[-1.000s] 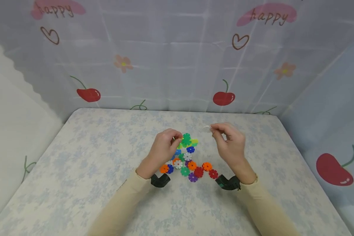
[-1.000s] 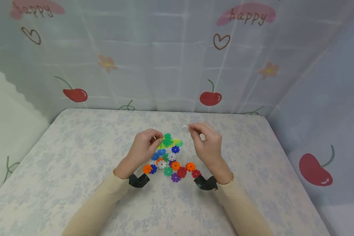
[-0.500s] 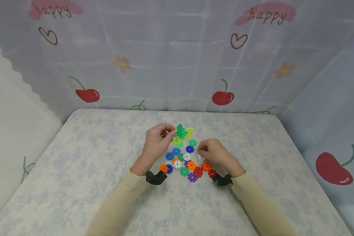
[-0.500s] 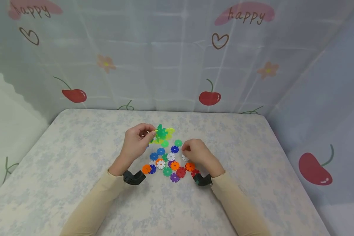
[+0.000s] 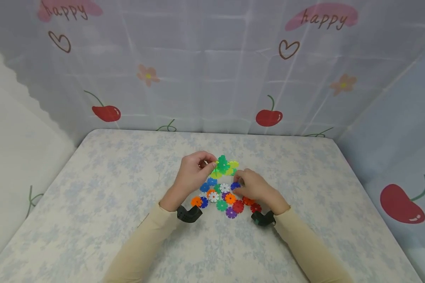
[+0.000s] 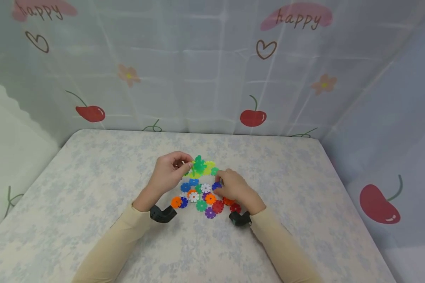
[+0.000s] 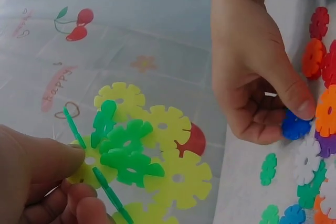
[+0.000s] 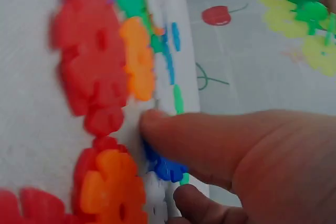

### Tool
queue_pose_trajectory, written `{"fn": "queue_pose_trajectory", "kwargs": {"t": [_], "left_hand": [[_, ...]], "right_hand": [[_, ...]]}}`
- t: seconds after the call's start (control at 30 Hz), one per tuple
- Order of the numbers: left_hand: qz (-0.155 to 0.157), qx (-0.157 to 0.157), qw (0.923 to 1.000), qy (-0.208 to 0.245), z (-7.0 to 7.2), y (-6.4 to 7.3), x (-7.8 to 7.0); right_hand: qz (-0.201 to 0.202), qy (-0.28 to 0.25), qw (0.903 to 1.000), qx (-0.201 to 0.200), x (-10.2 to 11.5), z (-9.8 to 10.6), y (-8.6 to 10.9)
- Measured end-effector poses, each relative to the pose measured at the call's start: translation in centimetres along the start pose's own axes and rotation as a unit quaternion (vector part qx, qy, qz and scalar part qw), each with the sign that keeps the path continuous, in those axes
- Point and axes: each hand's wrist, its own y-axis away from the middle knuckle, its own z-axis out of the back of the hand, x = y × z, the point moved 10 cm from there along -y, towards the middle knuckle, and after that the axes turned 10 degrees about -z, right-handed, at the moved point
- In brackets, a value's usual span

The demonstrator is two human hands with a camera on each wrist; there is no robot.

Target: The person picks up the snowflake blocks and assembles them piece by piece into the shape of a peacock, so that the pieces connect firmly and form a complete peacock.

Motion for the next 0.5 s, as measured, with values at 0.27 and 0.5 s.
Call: {"fn": "queue_pose_trajectory", "kwargs": {"t": [0.27,0.5], "left_hand": [[-0.011,0.037,0.9991,-0.019,-0.9,0.2,-0.4],[-0.03,0.061,0.9969,-0.04,-1.7,0.1,-1.1]], "right_hand": [[0.038,-0.174,0.9817,-0.067,0.0,5.4,1.6],[0.139,-0.296,0.9271,-0.183,2.6,10.3,5.5]]}}
